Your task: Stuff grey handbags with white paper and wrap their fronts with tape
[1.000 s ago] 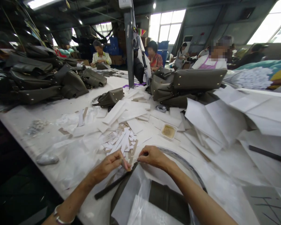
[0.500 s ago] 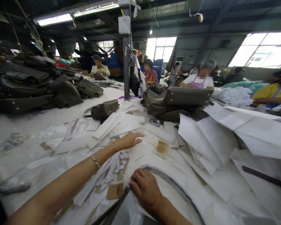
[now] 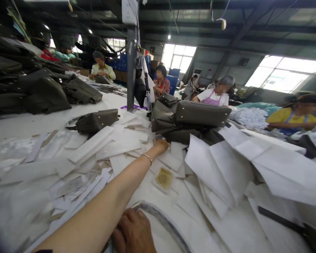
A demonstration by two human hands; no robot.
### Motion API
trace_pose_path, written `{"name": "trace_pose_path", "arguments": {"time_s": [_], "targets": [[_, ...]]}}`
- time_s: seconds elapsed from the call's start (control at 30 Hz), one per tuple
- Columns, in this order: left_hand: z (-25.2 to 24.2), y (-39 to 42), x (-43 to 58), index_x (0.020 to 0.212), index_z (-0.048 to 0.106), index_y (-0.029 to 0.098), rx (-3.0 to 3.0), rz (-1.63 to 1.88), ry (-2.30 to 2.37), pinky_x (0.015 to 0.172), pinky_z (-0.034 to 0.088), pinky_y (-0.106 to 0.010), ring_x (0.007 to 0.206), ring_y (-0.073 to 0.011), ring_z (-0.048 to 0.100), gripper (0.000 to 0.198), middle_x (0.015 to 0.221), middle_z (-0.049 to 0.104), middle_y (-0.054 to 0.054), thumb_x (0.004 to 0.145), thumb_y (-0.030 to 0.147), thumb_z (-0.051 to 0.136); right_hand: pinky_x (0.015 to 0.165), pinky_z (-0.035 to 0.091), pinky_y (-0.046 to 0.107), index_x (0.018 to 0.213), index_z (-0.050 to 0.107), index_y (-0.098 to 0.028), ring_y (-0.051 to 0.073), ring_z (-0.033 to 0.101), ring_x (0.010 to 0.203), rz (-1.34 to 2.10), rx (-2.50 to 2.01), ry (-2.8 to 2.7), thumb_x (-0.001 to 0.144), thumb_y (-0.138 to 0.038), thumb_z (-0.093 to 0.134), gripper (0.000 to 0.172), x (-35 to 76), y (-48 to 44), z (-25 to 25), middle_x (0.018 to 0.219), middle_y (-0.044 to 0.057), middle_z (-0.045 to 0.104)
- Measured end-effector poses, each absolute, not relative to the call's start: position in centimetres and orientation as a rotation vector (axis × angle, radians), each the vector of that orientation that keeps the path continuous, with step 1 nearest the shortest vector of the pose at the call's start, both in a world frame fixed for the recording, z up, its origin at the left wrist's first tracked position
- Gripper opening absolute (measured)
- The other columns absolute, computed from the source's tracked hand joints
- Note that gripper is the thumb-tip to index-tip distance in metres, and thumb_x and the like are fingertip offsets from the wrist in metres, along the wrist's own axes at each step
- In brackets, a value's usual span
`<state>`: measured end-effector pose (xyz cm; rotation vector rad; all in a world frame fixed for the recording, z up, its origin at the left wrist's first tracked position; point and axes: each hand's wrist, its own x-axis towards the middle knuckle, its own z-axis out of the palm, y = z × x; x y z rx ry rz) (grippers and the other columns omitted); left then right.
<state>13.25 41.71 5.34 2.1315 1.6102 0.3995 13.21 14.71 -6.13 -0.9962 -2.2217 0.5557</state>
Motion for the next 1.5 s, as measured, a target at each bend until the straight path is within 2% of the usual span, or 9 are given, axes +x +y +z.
{"name": "trace_pose_path", "arguments": {"time_s": [0.17,0.3,0.4,0.63,0.83,1.03,1.17,1.3,1.5], "targets": [[10.1,38.1,8.8,0.118,0.066,0.021,2.272,0.530,1.493,0.102,0.042,-0.044,0.114,-0.0263,0.058,0.026,0.120,0.064,-0.007,0.097,0.031,0.054,0.078,0.047,0.035,0.100,0.065,-0.025,0.021,0.063,0.086,0.687,-0.983,-2.186,0.094,-0.032,0.052,0.016,13.8,14.0,-2.9,0.096,0.006,0.069],[12.6,28.9,4.0,0.123,0.065,0.033,2.439,0.578,1.294,0.098,0.039,-0.036,0.109,-0.0262,0.059,0.031,0.113,0.067,-0.003,0.094,0.031,0.056,0.083,0.049,0.036,0.094,0.069,-0.022,0.022,0.064,0.088,1.100,-1.063,-1.806,0.088,-0.044,0.058,0.025,14.3,14.8,-2.4,0.091,0.007,0.070],[11.4,20.2,1.6,0.132,0.059,0.029,2.668,0.545,1.084,0.087,0.043,-0.037,0.093,-0.0288,0.062,0.043,0.095,0.068,-0.008,0.089,0.031,0.064,0.072,0.052,0.037,0.091,0.069,-0.020,0.024,0.064,0.076,1.326,-1.215,-1.489,0.085,-0.055,0.056,0.038,15.3,15.8,-1.6,0.077,0.007,0.069],[6.3,9.2,1.8,0.148,0.033,0.016,2.617,0.396,1.081,0.085,0.048,-0.041,0.100,-0.0323,0.062,0.079,0.106,0.067,-0.014,0.083,0.039,0.073,0.090,0.050,0.041,0.101,0.071,-0.018,0.028,0.065,0.102,1.440,-1.332,-1.384,0.083,-0.065,0.055,0.053,19.1,14.5,2.5,0.109,0.012,0.071],[6.8,9.8,1.4,0.109,0.063,0.019,2.667,0.317,1.178,0.088,0.050,-0.035,0.101,-0.0245,0.063,0.021,0.106,0.066,-0.009,0.093,0.030,0.057,0.095,0.048,0.044,0.110,0.069,-0.018,0.030,0.065,0.103,1.047,-1.641,-1.701,0.076,-0.061,0.061,0.055,22.0,12.5,2.3,0.110,0.010,0.071],[5.4,14.6,-2.9,0.108,0.066,0.019,2.462,0.232,1.610,0.088,0.049,-0.033,0.104,-0.0237,0.063,0.020,0.109,0.067,-0.009,0.090,0.023,0.058,0.093,0.050,0.044,0.108,0.067,-0.017,0.027,0.065,0.101,0.624,-1.609,-1.960,0.076,-0.025,0.055,0.036,21.4,12.1,-0.4,0.110,0.012,0.069],[5.2,17.3,-7.8,0.099,0.068,0.020,2.290,0.191,1.857,0.080,0.049,-0.031,0.097,-0.0229,0.066,0.017,0.102,0.070,-0.007,0.090,0.021,0.054,0.097,0.048,0.035,0.106,0.068,-0.021,0.019,0.063,0.105,0.576,-1.303,-2.249,0.072,-0.004,0.043,0.046,19.9,12.8,-0.1,0.113,0.007,0.068],[5.7,17.6,-12.0,0.093,0.068,0.022,2.150,0.157,2.034,0.077,0.047,-0.029,0.095,-0.0223,0.066,0.016,0.098,0.072,-0.005,0.088,0.022,0.053,0.098,0.047,0.041,0.117,0.065,-0.019,0.025,0.059,0.115,0.220,-1.204,-2.468,0.083,-0.008,0.047,0.040,19.2,13.8,0.5,0.125,0.012,0.063],[4.6,16.3,-13.3,0.082,0.071,0.024,2.064,0.033,2.000,0.070,0.046,-0.025,0.087,-0.0195,0.067,0.010,0.089,0.073,-0.001,0.082,0.030,0.063,0.083,0.048,0.039,0.100,0.068,-0.020,0.028,0.063,0.095,-0.075,-1.412,-2.749,0.083,-0.023,0.066,0.017,18.6,14.3,1.9,0.097,0.008,0.070]]}}
